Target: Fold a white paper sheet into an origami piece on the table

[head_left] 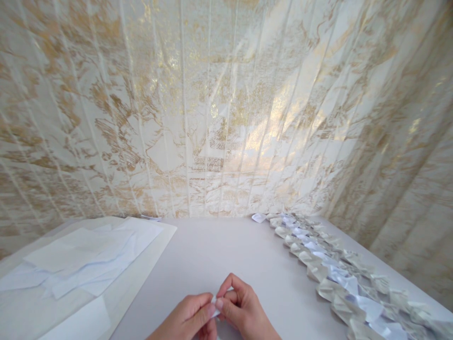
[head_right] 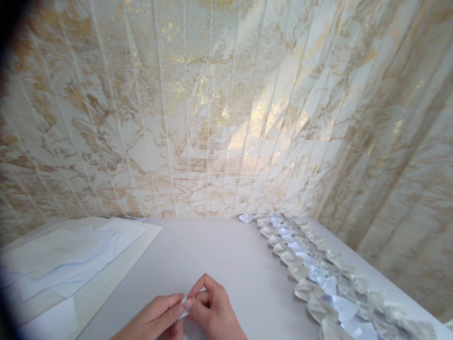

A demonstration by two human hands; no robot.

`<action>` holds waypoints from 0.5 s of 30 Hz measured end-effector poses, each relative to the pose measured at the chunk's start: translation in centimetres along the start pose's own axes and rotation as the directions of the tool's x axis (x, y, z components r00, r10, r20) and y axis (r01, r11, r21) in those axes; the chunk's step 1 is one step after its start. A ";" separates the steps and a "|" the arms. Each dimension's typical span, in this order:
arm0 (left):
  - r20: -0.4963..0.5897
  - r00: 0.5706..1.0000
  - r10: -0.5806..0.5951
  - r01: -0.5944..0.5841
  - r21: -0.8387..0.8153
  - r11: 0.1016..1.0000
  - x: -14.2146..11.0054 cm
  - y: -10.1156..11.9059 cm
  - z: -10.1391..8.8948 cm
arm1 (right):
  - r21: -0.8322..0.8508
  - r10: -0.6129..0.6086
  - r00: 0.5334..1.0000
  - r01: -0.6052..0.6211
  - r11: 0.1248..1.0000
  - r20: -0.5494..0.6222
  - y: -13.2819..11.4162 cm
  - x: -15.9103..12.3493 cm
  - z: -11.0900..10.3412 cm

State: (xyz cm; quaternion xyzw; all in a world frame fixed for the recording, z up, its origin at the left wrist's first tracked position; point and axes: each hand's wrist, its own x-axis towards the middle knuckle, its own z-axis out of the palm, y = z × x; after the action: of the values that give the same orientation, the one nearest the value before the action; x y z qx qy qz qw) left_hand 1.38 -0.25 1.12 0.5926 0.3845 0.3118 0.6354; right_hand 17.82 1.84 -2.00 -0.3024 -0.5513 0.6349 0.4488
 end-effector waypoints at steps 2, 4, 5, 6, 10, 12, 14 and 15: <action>-0.010 1.000 0.000 0.001 0.006 1.000 0.1 -0.4 0.0 | 0.011 -0.006 1.000 0.006 1.000 0.010 0.0 0.0 0.1; -0.032 0.999 -0.001 0.002 0.019 1.000 0.3 -0.7 0.1 | 0.018 -0.025 1.000 0.025 1.000 0.010 -0.1 0.0 0.2; -0.048 0.999 0.000 0.002 0.030 1.000 0.4 -0.9 0.2 | 0.017 -0.038 0.999 0.038 0.999 0.007 -0.2 -0.1 0.3; -0.067 0.998 0.001 0.002 0.043 0.999 0.5 -1.0 0.3 | 0.015 -0.050 0.999 0.050 0.999 0.006 -0.3 -0.1 0.3; -0.134 0.991 0.004 0.009 0.100 0.995 0.3 -0.8 0.5 | -0.026 -0.088 0.996 0.088 0.996 0.021 -0.5 -0.3 0.4; -0.149 0.989 0.000 0.017 0.116 0.993 0.1 -0.6 0.5 | -0.037 -0.091 0.995 0.093 0.995 0.043 -0.7 -0.3 0.4; -0.129 0.992 -0.007 0.019 0.089 0.996 0.1 -0.6 0.5 | -0.019 -0.091 0.995 0.092 0.996 0.044 -1.0 -0.3 0.3; -0.109 0.994 -0.010 0.017 0.066 0.998 0.1 -0.8 0.5 | -0.001 -0.088 0.995 0.088 0.996 0.036 -1.2 -0.3 0.3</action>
State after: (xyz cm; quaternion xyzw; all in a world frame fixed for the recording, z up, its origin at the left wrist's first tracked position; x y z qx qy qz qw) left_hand 1.84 -0.49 0.35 0.5931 0.4325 0.3264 0.5955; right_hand 17.96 1.39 -0.85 -0.2670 -0.5727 0.6192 0.4662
